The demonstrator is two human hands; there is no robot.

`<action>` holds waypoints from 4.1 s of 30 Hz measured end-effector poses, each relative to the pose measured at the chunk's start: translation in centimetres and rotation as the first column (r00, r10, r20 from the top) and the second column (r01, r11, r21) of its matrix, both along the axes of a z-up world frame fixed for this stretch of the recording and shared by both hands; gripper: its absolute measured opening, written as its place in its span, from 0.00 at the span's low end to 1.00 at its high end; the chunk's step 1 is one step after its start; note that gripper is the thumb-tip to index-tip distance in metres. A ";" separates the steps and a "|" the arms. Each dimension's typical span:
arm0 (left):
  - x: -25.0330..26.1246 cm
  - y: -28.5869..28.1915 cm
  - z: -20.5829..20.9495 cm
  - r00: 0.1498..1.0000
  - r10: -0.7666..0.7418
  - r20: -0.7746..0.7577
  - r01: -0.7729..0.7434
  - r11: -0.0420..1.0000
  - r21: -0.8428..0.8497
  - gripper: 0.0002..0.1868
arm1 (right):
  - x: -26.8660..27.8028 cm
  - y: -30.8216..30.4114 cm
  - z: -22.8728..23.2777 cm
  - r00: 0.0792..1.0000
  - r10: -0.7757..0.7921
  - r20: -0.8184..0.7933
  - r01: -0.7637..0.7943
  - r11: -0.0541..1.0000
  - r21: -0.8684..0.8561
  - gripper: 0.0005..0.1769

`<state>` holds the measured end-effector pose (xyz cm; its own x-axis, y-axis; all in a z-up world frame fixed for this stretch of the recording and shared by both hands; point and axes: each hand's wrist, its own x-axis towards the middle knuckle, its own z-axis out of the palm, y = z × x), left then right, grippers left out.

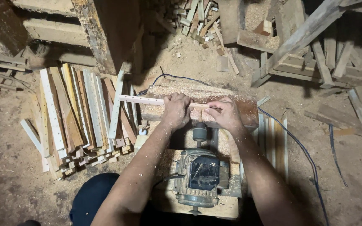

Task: Sanding the edges of small wooden strips using a stationary power tool.

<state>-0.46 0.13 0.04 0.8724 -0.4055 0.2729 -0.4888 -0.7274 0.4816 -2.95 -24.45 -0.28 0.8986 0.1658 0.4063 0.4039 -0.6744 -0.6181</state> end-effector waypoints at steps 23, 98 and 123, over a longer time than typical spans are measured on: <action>-4.3 20.0 12.3 0.708 0.213 -0.673 -0.608 0.669 -0.428 0.10 | -2.7 23.6 19.1 0.807 0.356 -0.471 -0.317 0.934 0.163 0.19; -11.9 -24.5 10.2 0.810 -0.178 -0.558 0.125 0.983 -0.133 0.13 | -13.5 -19.2 4.8 0.660 -0.250 -0.709 0.733 0.420 0.534 0.23; 1.0 0.8 -0.3 0.974 0.114 -0.196 -0.121 0.992 -0.024 0.20 | -0.9 -1.2 3.5 0.994 -0.098 -0.037 0.090 0.979 -0.185 0.23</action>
<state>0.58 0.91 -0.22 0.9511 -0.2900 0.1068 -0.2959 -0.7548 0.5855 -3.82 -25.61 3.25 0.9307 0.1477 0.3347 0.3075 -0.8115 -0.4969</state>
